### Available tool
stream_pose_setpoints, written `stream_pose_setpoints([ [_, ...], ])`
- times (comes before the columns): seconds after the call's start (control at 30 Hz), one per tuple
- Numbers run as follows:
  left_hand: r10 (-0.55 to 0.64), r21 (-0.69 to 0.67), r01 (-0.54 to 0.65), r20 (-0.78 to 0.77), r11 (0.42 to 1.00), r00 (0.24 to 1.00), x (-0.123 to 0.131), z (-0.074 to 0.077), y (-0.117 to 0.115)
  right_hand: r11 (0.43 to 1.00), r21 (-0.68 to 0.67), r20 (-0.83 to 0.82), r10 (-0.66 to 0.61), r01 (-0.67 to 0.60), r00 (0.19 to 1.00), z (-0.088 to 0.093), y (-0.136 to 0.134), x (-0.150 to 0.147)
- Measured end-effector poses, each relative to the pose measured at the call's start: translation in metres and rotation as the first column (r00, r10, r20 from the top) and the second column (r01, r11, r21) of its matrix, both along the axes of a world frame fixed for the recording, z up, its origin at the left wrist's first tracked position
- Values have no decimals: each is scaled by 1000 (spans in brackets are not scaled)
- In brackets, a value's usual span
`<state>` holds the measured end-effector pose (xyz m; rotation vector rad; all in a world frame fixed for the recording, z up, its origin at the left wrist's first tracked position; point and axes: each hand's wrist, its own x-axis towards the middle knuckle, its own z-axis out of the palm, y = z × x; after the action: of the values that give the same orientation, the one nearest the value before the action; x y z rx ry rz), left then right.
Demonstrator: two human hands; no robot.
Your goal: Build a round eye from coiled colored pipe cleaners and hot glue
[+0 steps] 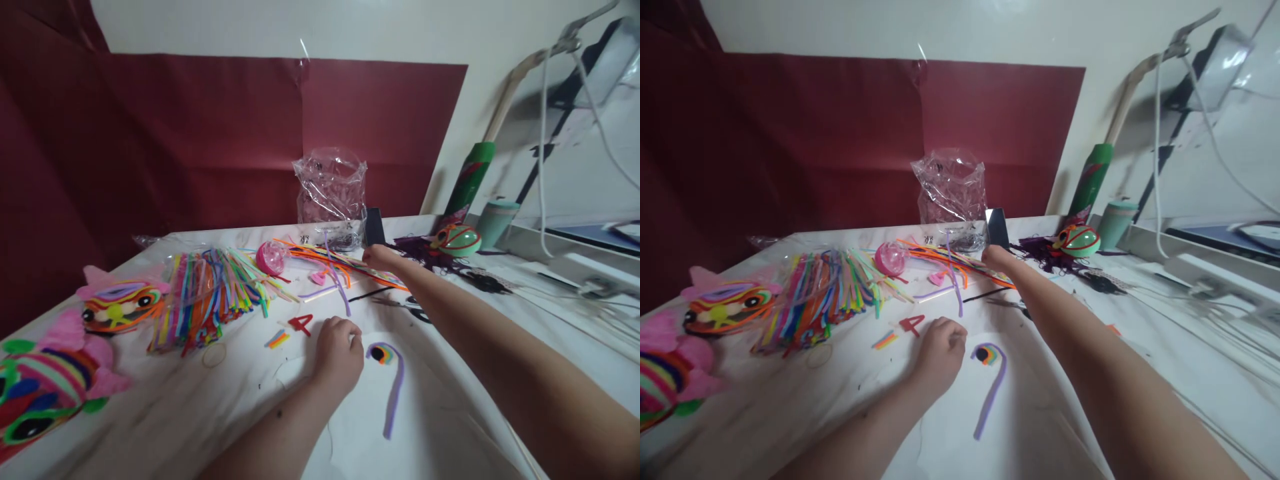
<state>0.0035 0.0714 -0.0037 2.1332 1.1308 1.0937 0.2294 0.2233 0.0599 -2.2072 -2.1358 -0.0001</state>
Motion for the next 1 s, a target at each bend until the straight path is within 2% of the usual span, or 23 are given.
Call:
stream_pose_setpoints([
  [0.1,11,-16,-11,8,1000,1000,0,0,1,999,-32,-16,-30,30,999,-18,-5,-12],
  [0.2,25,-34,-25,5,999,1000,0,2,2,997,-47,-68,-67,64,995,-28,-5,-19],
  [0.33,15,-36,-15,-12,999,1000,1,2,3,993,-55,-206,-109,100,972,-21,-1,-12],
  [0.47,9,-42,-9,17,999,1000,0,1,4,992,-35,-417,-123,119,901,-7,-7,9],
  [0.57,12,-35,-11,19,999,1000,0,0,4,996,-2,-605,-70,86,793,2,-22,26],
  [0.7,13,-34,-12,11,999,1000,0,1,4,988,151,-811,100,41,576,19,-42,43],
  [0.87,15,-34,-16,-7,999,1000,-1,2,3,901,420,-875,371,107,311,56,-49,45],
  [0.93,-12,29,12,-14,1000,1000,-1,5,0,883,452,-875,410,127,257,66,-47,40],
  [1.0,-83,139,88,-45,986,996,-1,9,-5,906,411,-893,379,99,242,67,-43,32],
])
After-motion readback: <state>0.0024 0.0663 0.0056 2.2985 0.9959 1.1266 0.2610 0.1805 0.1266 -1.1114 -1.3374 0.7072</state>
